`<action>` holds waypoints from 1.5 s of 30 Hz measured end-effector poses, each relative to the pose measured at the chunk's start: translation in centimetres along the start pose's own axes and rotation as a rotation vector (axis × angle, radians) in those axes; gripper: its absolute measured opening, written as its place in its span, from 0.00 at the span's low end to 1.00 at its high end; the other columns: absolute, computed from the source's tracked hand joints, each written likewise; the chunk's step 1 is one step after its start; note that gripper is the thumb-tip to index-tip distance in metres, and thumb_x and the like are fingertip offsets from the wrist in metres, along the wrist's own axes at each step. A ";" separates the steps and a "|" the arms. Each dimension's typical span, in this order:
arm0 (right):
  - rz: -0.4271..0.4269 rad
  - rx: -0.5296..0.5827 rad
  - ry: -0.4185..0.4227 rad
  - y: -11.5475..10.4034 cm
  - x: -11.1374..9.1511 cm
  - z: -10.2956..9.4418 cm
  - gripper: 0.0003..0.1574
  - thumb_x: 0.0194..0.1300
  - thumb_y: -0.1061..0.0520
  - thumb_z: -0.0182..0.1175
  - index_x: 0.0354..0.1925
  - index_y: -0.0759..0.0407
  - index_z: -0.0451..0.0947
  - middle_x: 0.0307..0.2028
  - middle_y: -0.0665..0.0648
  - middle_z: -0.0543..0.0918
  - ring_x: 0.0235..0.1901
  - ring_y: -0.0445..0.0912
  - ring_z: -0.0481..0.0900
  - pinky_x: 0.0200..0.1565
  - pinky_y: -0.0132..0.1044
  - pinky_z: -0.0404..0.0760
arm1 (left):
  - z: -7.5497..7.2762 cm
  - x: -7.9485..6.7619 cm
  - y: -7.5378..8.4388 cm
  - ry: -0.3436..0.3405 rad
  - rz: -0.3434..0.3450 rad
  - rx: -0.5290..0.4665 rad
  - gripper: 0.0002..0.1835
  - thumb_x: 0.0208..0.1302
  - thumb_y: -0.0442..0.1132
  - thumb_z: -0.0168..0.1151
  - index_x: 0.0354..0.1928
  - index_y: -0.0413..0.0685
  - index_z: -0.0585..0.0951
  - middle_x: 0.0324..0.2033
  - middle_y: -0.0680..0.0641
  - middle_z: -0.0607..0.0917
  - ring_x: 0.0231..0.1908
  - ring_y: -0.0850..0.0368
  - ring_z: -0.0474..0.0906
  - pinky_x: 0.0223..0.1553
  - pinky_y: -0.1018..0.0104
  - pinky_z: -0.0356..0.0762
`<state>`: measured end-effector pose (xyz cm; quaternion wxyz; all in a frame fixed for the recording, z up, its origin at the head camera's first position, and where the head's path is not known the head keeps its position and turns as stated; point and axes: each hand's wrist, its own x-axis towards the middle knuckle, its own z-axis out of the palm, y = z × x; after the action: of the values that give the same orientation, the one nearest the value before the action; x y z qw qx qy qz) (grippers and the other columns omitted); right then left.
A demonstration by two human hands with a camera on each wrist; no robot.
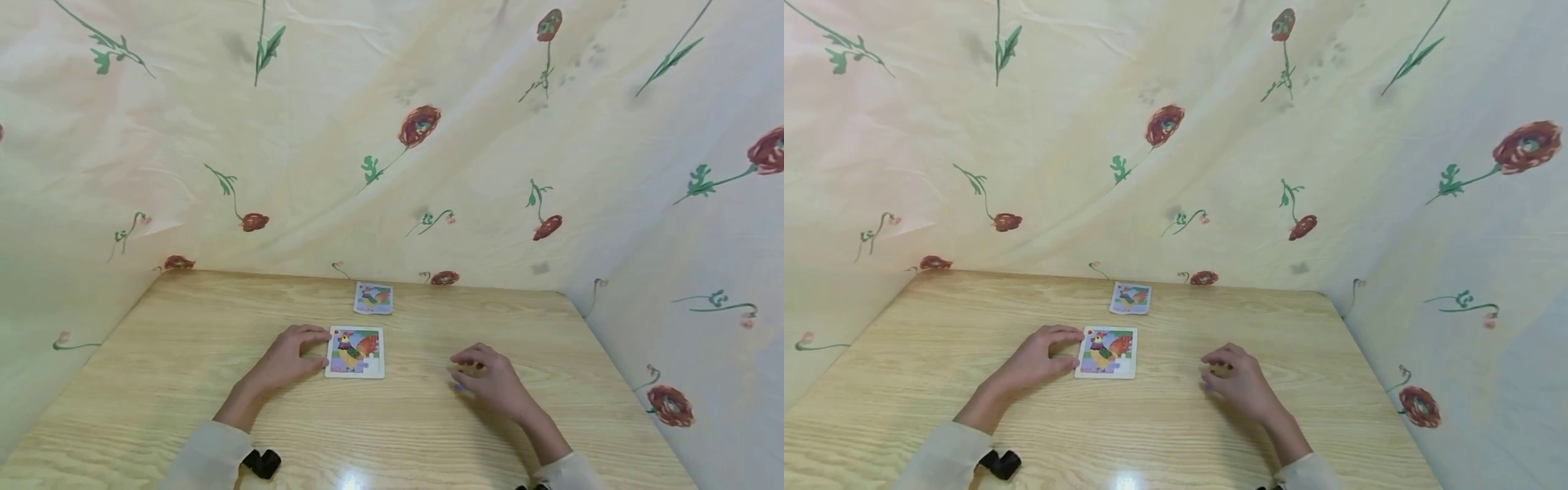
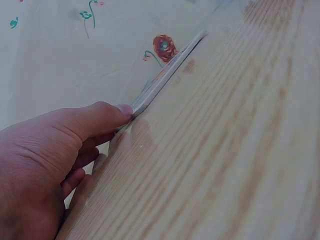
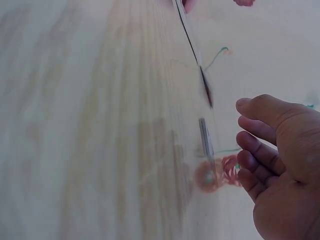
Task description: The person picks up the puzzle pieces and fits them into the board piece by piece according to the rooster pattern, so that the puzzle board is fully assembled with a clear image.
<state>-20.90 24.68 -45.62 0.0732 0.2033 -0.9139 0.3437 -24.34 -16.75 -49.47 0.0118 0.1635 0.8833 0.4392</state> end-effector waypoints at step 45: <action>-0.005 0.007 -0.077 2.0 0.3 -0.2 0.11 0.60 0.55 0.76 0.42 0.50 0.88 0.42 0.46 0.84 0.42 0.41 0.81 0.43 0.32 0.83 | 0.1 0.1 -0.2 0.001 0.024 0.024 0.25 0.64 0.46 0.73 0.63 0.54 0.83 0.66 0.49 0.80 0.70 0.41 0.69 0.71 0.35 0.66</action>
<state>-22.06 26.13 -46.57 0.0380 0.2188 -0.9144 0.3385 -24.43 -16.78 -49.62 0.0042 0.1740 0.8865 0.4287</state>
